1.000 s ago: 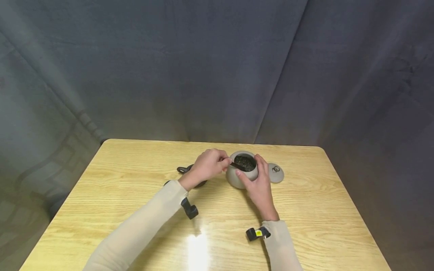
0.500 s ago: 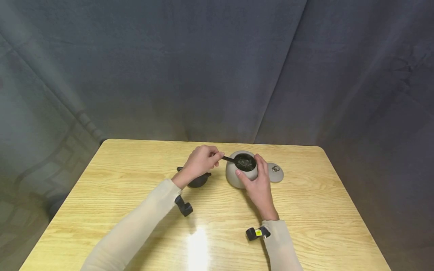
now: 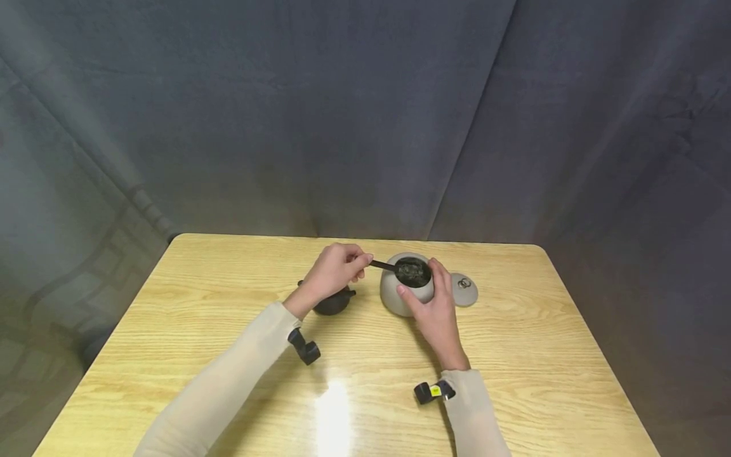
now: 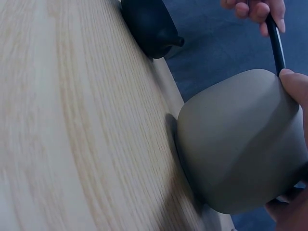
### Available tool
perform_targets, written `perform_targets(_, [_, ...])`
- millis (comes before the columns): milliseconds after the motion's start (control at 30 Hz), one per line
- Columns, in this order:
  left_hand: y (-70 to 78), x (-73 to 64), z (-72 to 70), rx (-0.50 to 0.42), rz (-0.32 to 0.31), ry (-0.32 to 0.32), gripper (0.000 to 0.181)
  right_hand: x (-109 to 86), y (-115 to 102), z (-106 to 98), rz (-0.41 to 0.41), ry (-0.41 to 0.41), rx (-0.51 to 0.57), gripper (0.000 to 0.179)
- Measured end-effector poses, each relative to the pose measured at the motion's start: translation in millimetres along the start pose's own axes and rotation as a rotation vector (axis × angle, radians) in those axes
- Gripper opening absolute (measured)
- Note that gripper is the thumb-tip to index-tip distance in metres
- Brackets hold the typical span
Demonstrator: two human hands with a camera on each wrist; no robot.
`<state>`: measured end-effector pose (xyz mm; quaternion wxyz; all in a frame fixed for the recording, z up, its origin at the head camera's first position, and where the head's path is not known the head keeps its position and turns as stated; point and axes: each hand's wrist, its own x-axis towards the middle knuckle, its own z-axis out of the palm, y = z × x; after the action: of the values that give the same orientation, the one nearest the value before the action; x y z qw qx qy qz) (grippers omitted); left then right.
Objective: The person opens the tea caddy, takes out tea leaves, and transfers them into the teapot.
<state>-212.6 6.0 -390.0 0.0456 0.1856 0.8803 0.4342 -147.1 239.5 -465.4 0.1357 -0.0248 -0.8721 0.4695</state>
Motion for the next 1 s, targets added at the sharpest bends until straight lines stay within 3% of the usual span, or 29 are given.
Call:
perform_targets(300, [-2.4, -1.2, -3.0, -0.086, 0.021, 0.002, 0.029, 0.2, -1.4, 0.5, -0.004, 0.001, 0.005, 0.09])
perform_targets(600, [-4.6, -2.4, 3.5, 0.005, 0.067, 0.029, 0.025, 1.3, -0.8, 1.6, -0.015, 0.006, 0.008, 0.088])
perform_targets(1000, [-3.0, -4.1, 1.5, -0.022, 0.046, 0.034, 0.024, 0.5, -2.3, 2.1, -0.007, 0.014, -0.006, 0.089])
